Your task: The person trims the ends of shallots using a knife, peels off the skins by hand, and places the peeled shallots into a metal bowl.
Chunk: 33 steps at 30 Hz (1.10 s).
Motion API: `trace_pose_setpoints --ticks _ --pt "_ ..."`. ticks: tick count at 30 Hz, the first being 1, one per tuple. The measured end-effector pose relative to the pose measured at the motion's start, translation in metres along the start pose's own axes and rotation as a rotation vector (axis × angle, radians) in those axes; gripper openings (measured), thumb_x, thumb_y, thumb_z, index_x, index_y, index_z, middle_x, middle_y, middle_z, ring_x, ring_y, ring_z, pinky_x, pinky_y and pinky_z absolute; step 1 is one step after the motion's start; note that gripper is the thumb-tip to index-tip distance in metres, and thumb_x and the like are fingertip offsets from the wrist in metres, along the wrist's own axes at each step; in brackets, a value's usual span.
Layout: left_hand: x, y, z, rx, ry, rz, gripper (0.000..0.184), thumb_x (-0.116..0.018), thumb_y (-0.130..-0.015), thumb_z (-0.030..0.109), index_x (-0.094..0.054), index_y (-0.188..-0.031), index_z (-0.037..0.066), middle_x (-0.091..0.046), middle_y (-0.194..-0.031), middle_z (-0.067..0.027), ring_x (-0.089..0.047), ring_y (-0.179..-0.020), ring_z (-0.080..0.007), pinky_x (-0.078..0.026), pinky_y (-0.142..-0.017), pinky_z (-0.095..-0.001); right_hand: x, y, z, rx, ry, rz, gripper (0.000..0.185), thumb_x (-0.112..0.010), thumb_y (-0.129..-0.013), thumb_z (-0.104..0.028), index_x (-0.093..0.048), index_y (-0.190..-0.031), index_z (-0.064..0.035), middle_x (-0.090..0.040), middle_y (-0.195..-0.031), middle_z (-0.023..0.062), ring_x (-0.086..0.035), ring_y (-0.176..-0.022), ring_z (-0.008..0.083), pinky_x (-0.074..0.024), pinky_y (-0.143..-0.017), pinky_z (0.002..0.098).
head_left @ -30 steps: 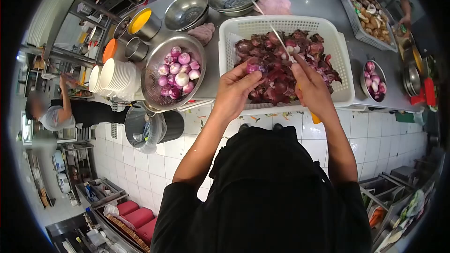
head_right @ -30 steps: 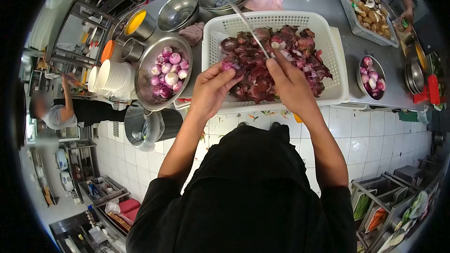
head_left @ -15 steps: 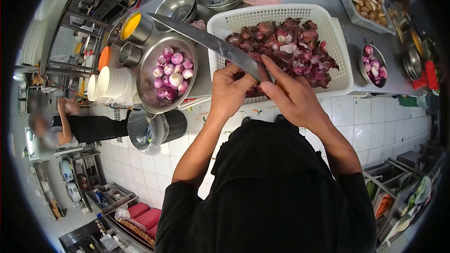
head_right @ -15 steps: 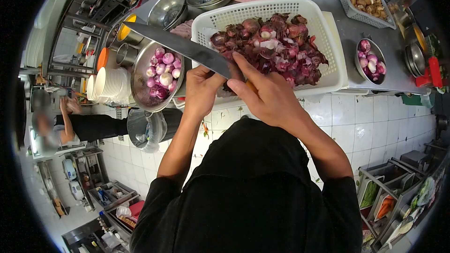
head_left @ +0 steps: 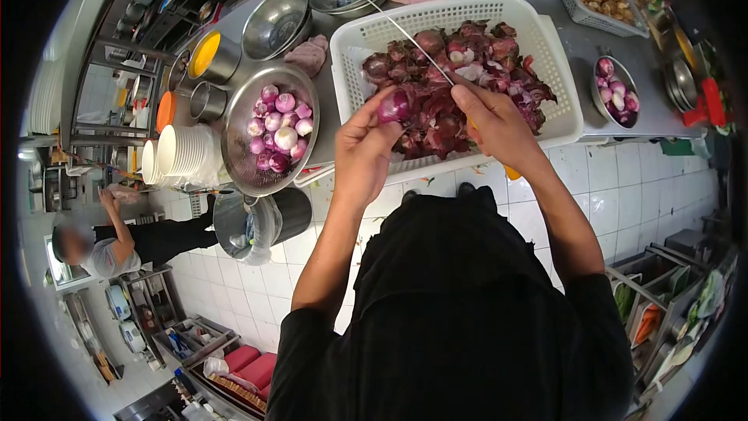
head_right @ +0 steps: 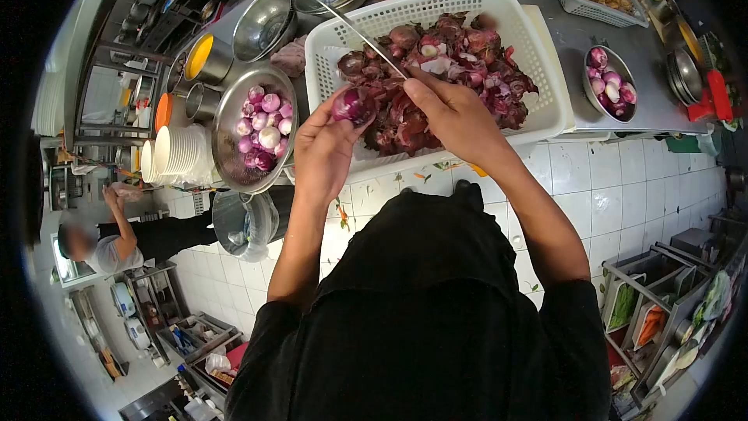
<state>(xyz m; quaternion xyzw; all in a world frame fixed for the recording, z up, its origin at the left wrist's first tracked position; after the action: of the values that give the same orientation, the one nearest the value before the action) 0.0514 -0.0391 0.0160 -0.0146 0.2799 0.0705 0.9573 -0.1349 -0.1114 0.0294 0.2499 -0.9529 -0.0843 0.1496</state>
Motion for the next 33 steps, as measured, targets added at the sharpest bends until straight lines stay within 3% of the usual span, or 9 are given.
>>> trace_pose_setpoints --ticks 6,12,17,22,27,31,33 --pt "0.002 -0.006 0.004 0.054 0.158 -0.019 0.044 -0.047 -0.09 -0.008 -0.05 -0.133 -0.007 -0.059 -0.127 -0.0175 -0.059 -0.117 -0.0263 -0.046 -0.107 -0.0451 -0.001 0.003 -0.005 -0.048 -0.091 -0.018 0.053 -0.051 -0.101 -0.041 -0.049 -0.144 -0.011 -0.047 -0.065 -0.0013 -0.046 -0.058 0.0078 -0.0402 -0.055 0.0264" --pt "-0.002 -0.005 0.005 0.004 0.076 -0.002 0.04 -0.047 -0.092 -0.004 -0.051 -0.132 -0.007 -0.061 -0.124 -0.0163 -0.06 -0.116 -0.0264 -0.046 -0.107 -0.0449 -0.002 0.012 -0.016 -0.096 -0.166 -0.021 0.058 -0.05 -0.101 -0.042 -0.047 -0.143 -0.0033 -0.048 -0.067 -0.0019 -0.046 -0.056 0.0068 -0.0384 -0.052 0.0241" --pt "-0.004 -0.009 -0.006 0.077 0.22 0.07 0.033 -0.049 -0.094 0.0 -0.054 -0.126 -0.005 -0.063 -0.12 -0.0153 -0.062 -0.111 -0.0245 -0.048 -0.105 -0.0439 -0.016 0.021 -0.016 0.079 -0.113 -0.042 0.062 -0.051 -0.1 -0.042 -0.043 -0.144 0.0012 -0.059 -0.075 0.0044 -0.056 -0.069 0.0114 -0.0463 -0.066 0.0276" --pt "-0.008 -0.006 -0.012 0.155 0.21 0.138 0.029 -0.054 -0.093 0.0 -0.055 -0.122 -0.004 -0.065 -0.114 -0.0143 -0.064 -0.106 -0.0226 -0.053 -0.098 -0.0412 -0.033 0.03 -0.026 0.136 -0.1 -0.113 0.063 -0.051 -0.1 -0.04 -0.041 -0.144 0.0035 -0.066 -0.085 0.0104 -0.06 -0.084 0.0153 -0.0479 -0.081 0.0305" --pt "-0.007 -0.005 -0.004 0.189 0.156 0.119 0.038 -0.058 -0.09 -0.004 -0.052 -0.127 0.001 -0.063 -0.112 -0.0136 -0.065 -0.104 -0.0216 -0.057 -0.092 -0.0365 -0.027 0.024 -0.021 0.051 -0.291 -0.253 0.059 -0.049 -0.102 -0.036 -0.038 -0.147 0.0004 -0.057 -0.074 0.004 -0.052 -0.065 0.0083 -0.0441 -0.061 0.0258" --pt "-0.006 -0.008 -0.006 0.14 0.244 0.156 0.041 -0.06 -0.091 -0.006 -0.049 -0.129 0.004 -0.062 -0.113 -0.0129 -0.064 -0.105 -0.0235 -0.052 -0.101 -0.0417 -0.026 0.029 -0.023 -0.023 -0.361 -0.251 0.058 -0.049 -0.102 -0.035 -0.037 -0.15 -0.0029 -0.046 -0.068 -0.0007 -0.041 -0.056 0.0034 -0.0351 -0.05 0.0212" --pt "-0.005 -0.007 -0.009 0.088 0.279 0.147 0.04 -0.062 -0.089 -0.007 -0.048 -0.125 0.005 -0.062 -0.114 -0.0115 -0.063 -0.108 -0.0236 -0.051 -0.103 -0.043 -0.028 0.034 -0.027 0.021 -0.354 -0.229 0.059 -0.049 -0.102 -0.035 -0.035 -0.15 -0.0017 -0.047 -0.067 -0.0013 -0.044 -0.058 0.0061 -0.038 -0.053 0.023"
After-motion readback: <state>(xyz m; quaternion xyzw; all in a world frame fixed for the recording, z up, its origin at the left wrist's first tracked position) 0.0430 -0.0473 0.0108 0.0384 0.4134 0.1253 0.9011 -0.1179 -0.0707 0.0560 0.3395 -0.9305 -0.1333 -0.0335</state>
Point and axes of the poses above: each hand's wrist, its own y-axis away from the middle knuckle, its own x-axis out of the back of the hand, z = x × y, the point moved 5 cm from there along -y, towards the middle knuckle
